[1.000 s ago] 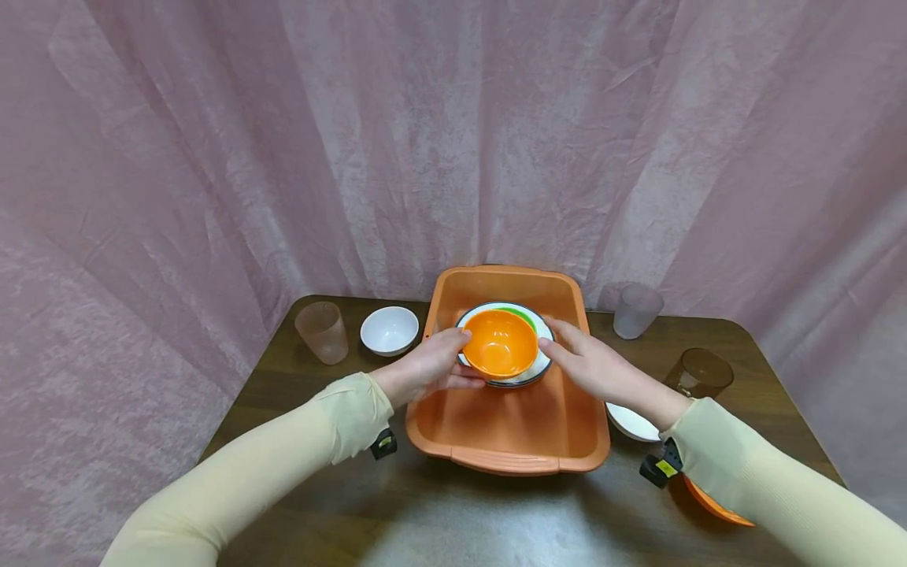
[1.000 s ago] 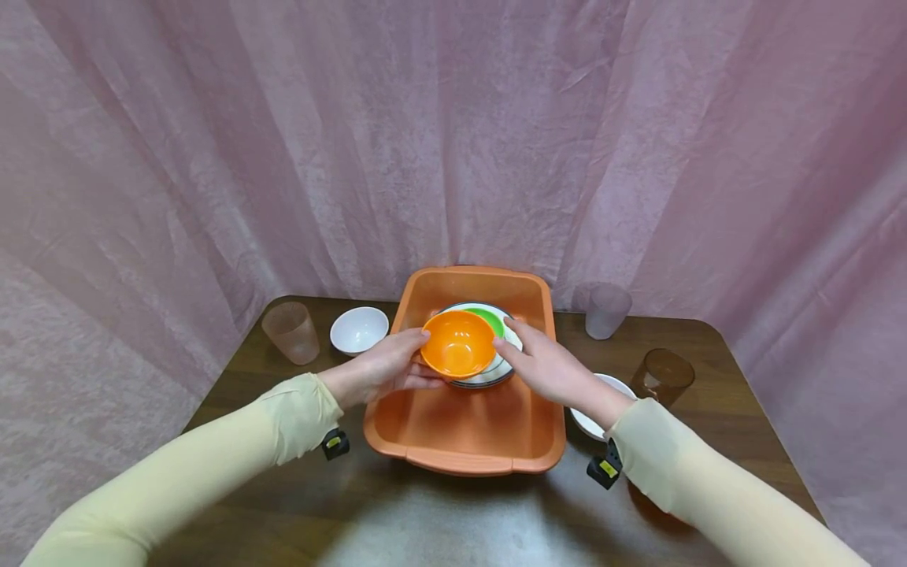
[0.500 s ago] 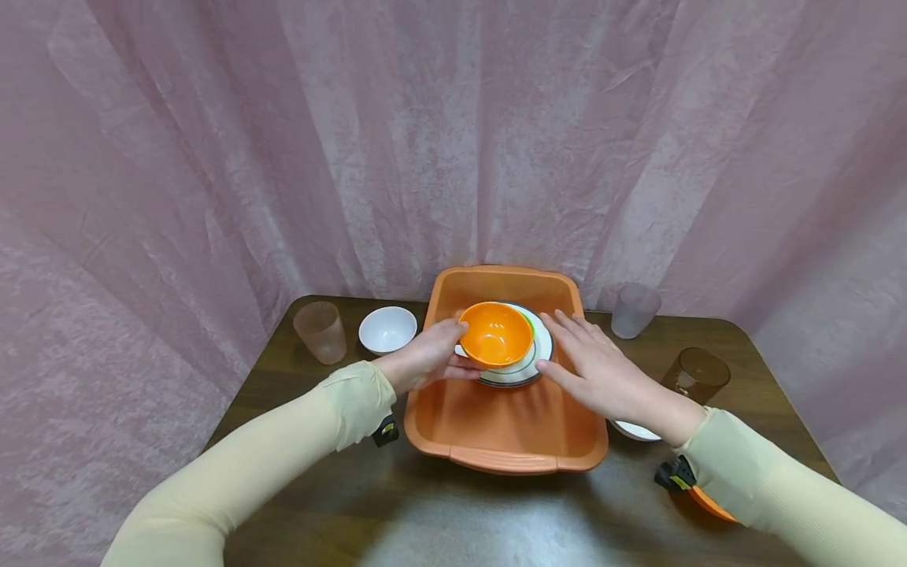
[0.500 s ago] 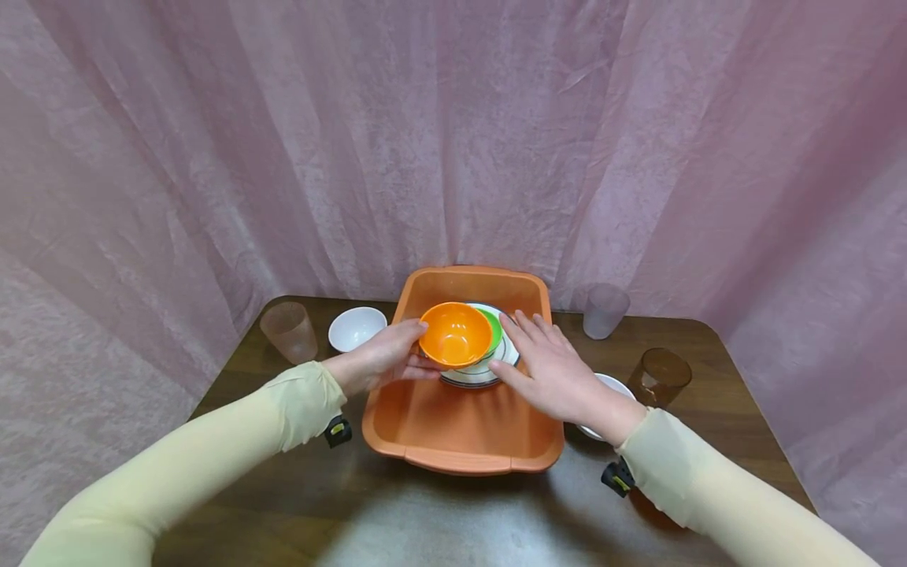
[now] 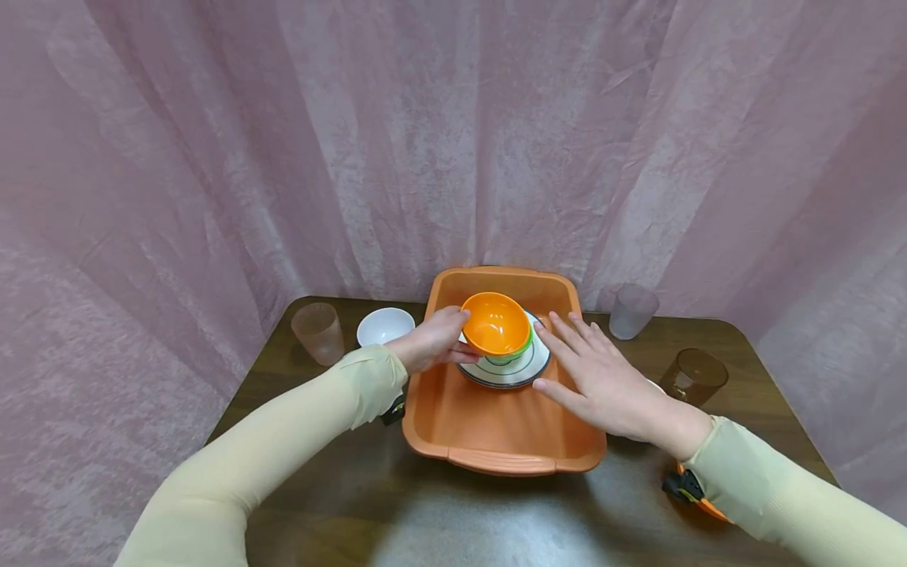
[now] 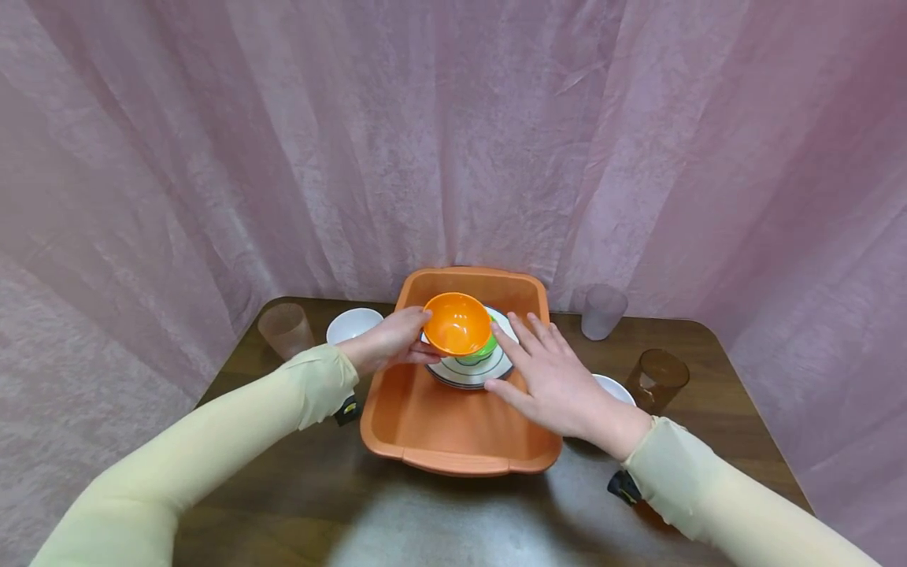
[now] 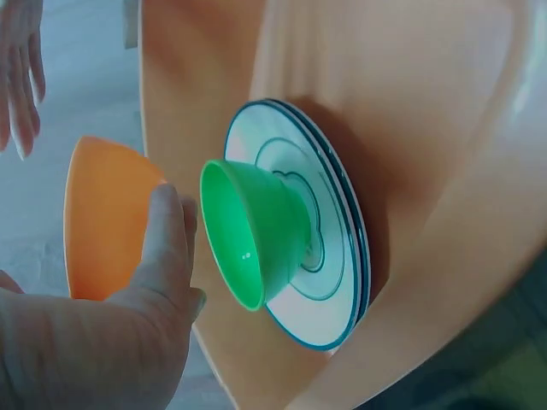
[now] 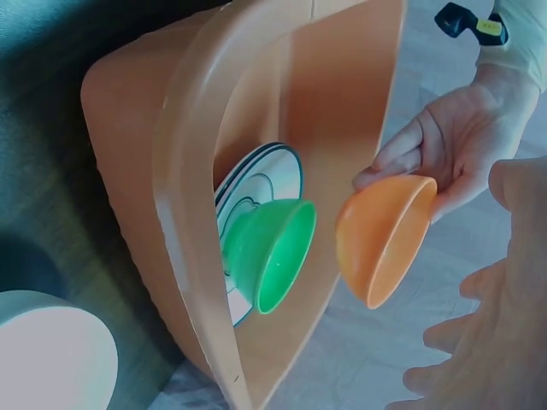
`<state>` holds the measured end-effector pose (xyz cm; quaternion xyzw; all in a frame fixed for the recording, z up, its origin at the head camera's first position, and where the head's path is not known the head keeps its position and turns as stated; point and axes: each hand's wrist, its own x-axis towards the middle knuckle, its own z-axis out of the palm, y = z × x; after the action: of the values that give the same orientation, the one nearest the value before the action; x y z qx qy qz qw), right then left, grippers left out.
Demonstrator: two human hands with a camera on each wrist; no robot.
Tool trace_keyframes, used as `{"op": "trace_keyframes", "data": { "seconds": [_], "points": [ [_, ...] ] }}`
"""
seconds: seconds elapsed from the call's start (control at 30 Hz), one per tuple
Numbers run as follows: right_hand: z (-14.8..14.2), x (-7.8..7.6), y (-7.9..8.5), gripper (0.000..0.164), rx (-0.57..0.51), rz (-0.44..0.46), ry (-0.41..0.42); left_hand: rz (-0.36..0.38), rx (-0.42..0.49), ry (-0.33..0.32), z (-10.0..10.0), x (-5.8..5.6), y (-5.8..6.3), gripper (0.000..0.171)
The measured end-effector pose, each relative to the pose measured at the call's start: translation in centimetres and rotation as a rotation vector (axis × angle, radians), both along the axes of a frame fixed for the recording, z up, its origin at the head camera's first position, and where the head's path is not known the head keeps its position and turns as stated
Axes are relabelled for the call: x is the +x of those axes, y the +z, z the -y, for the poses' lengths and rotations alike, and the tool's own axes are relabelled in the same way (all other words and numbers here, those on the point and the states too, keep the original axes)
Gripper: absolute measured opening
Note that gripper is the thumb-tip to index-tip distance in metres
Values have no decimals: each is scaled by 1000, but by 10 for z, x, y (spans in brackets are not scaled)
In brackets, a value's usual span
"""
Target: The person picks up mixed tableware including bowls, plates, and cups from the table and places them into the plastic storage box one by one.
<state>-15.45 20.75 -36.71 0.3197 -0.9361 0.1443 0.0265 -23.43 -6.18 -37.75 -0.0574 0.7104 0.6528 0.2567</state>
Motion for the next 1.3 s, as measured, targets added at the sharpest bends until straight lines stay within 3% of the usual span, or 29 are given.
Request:
{"op": "trace_keyframes", "data": {
  "seconds": [0.23,0.73,0.9,1.3],
  "points": [
    [0,3,-2,81,5,5,8,-25,-72,-27,-4,-13,0,55],
    [5,11,-6,81,11,7,7,-187,-319,-150,-14,-36,5,50],
    [5,14,-7,82,32,26,-8,-224,-397,-156,-15,-41,1,52],
    [5,16,-11,80,14,40,-5,-223,-518,-129,-20,-50,-5,43]
  ]
}}
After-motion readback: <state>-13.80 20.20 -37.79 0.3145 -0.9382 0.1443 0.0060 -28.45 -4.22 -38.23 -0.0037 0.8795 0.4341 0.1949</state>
